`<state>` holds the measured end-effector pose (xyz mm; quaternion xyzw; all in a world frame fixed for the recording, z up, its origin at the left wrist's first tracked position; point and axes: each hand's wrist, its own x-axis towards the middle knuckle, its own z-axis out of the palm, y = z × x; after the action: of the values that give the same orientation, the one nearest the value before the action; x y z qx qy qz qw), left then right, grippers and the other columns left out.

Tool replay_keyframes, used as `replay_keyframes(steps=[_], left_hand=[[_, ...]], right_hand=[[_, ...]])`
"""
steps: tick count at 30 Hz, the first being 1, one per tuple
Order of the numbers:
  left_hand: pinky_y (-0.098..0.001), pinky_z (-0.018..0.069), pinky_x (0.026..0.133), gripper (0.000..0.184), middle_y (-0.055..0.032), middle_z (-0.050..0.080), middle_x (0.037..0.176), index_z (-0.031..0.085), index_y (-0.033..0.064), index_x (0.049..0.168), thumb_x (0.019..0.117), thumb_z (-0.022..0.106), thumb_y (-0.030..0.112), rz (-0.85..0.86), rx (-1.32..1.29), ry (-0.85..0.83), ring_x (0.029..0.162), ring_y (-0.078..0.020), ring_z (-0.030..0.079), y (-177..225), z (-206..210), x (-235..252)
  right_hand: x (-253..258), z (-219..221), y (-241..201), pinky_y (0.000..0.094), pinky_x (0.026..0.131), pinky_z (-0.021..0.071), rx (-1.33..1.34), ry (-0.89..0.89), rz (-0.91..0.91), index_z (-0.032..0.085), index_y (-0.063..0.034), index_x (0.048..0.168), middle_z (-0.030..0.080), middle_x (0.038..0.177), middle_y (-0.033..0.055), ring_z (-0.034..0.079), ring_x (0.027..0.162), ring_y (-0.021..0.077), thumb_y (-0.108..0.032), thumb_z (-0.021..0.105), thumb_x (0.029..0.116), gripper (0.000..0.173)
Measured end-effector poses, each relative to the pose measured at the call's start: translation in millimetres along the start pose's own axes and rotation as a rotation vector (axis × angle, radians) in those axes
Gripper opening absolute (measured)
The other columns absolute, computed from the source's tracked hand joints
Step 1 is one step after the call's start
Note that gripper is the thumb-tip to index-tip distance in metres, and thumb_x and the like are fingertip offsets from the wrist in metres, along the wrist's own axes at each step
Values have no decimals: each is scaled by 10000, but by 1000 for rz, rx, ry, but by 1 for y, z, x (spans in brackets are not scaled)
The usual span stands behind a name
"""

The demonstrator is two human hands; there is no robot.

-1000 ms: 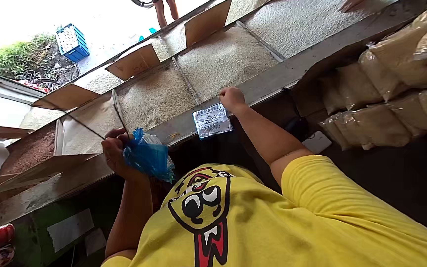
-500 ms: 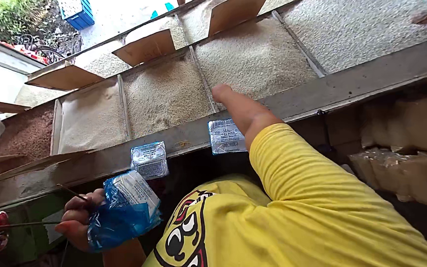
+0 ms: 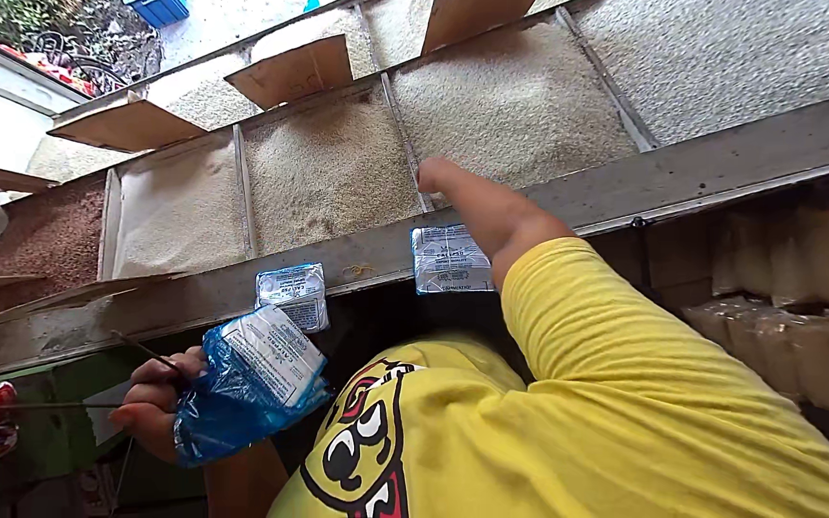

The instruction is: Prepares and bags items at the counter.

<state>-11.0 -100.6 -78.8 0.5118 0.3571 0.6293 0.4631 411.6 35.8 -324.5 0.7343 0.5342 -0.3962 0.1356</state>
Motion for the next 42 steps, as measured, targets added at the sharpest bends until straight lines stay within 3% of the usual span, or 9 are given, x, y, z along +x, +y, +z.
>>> replay_keyframes(steps=[7,10,16,22,27,30,34,37,42], left_hand=[[-168,543,653,561,111,700,729,659,232,726,1095,293,442,20,4,-42,671,-5,658,-4,-10,6],[-183,550,698,529,117,705,797,642,238,725,1094,308,416,85,-31,-65,730,-20,665,-11,-10,4],[-200,551,744,434,116,686,870,653,231,786,1089,390,399,57,-60,-64,781,-20,649,-12,7,-13],[-215,566,800,364,108,682,980,639,243,895,1109,382,388,141,-28,-151,896,-36,666,-25,34,-23],[-187,538,821,322,161,668,999,647,287,959,1109,391,410,188,91,-350,918,21,634,-30,61,-17],[-253,414,988,318,135,609,986,631,251,887,1095,443,400,196,290,-395,1045,-10,549,-37,74,-21],[-323,359,1048,328,82,643,944,703,159,929,1081,500,367,224,493,-413,1055,-50,552,-42,85,-17],[-231,469,936,298,38,667,954,714,52,1008,1084,512,257,197,525,-478,968,-19,595,-38,94,-9],[-141,425,505,234,95,634,790,614,93,1070,1115,419,215,-57,369,-530,563,28,505,-36,114,2]], right_hand=[[-80,16,-71,596,908,541,120,178,-805,742,-17,1020,734,982,168,709,948,348,-121,667,956,143],[-100,57,-96,618,945,526,23,116,-912,764,-39,1038,723,1078,175,684,1052,375,-146,732,929,156],[-132,70,-78,577,1114,436,341,301,-711,730,-27,1198,629,1365,192,563,1311,380,-275,820,879,414],[-203,111,-4,624,1133,375,782,838,74,527,17,1437,498,1439,325,460,1365,486,-295,743,918,643],[-226,143,9,620,1111,403,838,726,386,469,35,1459,320,1532,369,367,1404,543,-386,843,840,836],[-230,133,9,581,1037,486,935,629,451,401,2,1488,283,1538,370,455,1341,519,-335,923,761,957],[-243,132,11,542,993,525,1446,494,361,392,21,1474,552,1357,295,600,1204,380,-82,875,797,837],[-270,134,16,357,840,607,1984,234,129,501,-20,1376,696,1111,135,711,950,196,-115,608,1022,383],[-320,118,13,398,876,622,2269,377,-251,471,-97,1374,719,1107,101,729,990,207,-130,473,1080,297]])
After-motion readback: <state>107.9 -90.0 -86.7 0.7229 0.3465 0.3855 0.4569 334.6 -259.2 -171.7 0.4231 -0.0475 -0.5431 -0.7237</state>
